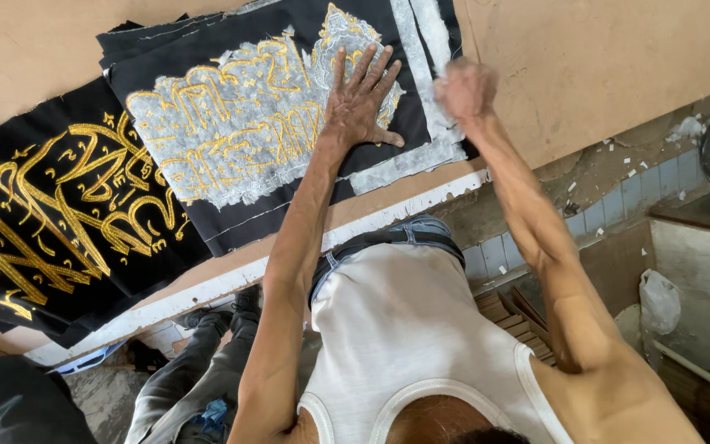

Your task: The person peels white paper backing off black embroidered fabric panels with gold Arabic calligraphy, working section by section by hand. They tear away the paper, brush off scraps, and stack the cleaned panels on the work table.

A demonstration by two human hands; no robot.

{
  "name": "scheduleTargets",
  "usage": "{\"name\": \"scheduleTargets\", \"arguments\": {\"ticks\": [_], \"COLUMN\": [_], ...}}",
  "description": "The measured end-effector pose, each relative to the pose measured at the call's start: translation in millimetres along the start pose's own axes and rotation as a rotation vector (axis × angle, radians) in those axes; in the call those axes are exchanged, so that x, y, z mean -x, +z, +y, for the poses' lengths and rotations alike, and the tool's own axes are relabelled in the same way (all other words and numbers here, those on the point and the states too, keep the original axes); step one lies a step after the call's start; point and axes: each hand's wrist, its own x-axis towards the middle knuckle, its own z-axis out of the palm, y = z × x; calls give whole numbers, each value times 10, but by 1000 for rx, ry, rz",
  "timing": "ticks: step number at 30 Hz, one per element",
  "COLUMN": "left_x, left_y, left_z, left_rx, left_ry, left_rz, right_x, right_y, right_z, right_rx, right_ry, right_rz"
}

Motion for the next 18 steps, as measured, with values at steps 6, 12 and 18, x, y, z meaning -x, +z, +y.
{"name": "scheduleTargets", "arguments": {"ticks": [6, 12, 18], "left_x": [28, 95, 30], "left_y": [96, 312, 406], "left_z": [27, 263, 414], "left_rx": [-15, 62, 131], "left_ry": [16, 48, -95], "left_rz": [48, 147, 233], "right_x": [656, 751, 580], "right_y": [-248, -249, -475], "right_z": [509, 34, -335], "right_rx": [-293, -809, -623], "right_ry": [299, 244, 87], "right_rz": [-94, -89, -186]}}
